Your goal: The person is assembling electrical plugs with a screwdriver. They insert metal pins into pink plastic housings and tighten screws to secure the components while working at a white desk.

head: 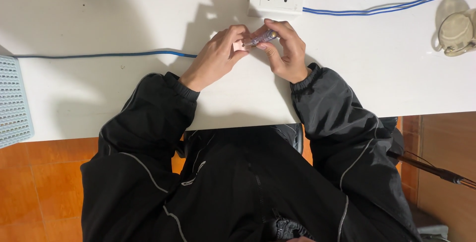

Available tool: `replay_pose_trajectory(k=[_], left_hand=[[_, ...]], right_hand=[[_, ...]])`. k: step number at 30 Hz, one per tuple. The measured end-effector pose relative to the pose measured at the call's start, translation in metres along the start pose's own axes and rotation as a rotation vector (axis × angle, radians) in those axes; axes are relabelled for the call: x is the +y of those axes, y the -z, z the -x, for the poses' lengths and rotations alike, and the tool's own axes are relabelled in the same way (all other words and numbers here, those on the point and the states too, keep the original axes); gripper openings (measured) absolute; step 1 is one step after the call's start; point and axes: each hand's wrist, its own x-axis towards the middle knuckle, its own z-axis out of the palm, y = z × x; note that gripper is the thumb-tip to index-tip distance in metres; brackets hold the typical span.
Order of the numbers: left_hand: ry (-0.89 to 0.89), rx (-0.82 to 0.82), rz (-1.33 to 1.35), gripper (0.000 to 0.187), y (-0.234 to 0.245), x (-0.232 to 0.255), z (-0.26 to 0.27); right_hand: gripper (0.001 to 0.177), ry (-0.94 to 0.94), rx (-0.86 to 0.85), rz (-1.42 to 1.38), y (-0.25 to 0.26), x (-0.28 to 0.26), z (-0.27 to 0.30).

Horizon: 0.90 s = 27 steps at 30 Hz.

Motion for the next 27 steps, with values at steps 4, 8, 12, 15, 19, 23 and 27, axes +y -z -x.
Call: replay_pose_trajectory(k=[4, 8, 12, 15, 19, 23, 27], left_hand=[[0.003, -0.011, -0.011, 0.044, 0.001, -0.002, -0.001], [0.010, -0.016, 0.034, 0.047, 0.002, 0.002, -0.004], [0.093, -0.016, -0.073, 0.048, -0.003, 0.008, -0.003], [0.094, -0.015, -0.085, 0.049, -0.002, 0.009, -0.005], [0.061, -0.018, -0.083, 0.050, -0.008, -0.013, -0.001], [0.075, -0.042, -0.066, 0.045, -0.003, -0.001, 0.000], [0.030, 0.007, -0.190, 0.051, -0.006, -0.031, 0.000]], right_hand=[[0.037, 0.025, -0.020, 0.017, 0.000, -0.001, -0.004], [0.036, 0.025, -0.056, 0.040, 0.001, 0.004, -0.006], [0.045, 0.133, -0.047, 0.016, -0.001, 0.007, -0.007], [0.048, 0.117, -0.089, 0.035, -0.004, 0.004, -0.016], [0.044, 0.115, -0.209, 0.009, -0.005, -0.017, -0.042], [0.042, 0.127, -0.329, 0.016, -0.003, -0.051, -0.073], [0.043, 0.062, -0.290, -0.023, -0.002, -0.040, -0.070]])
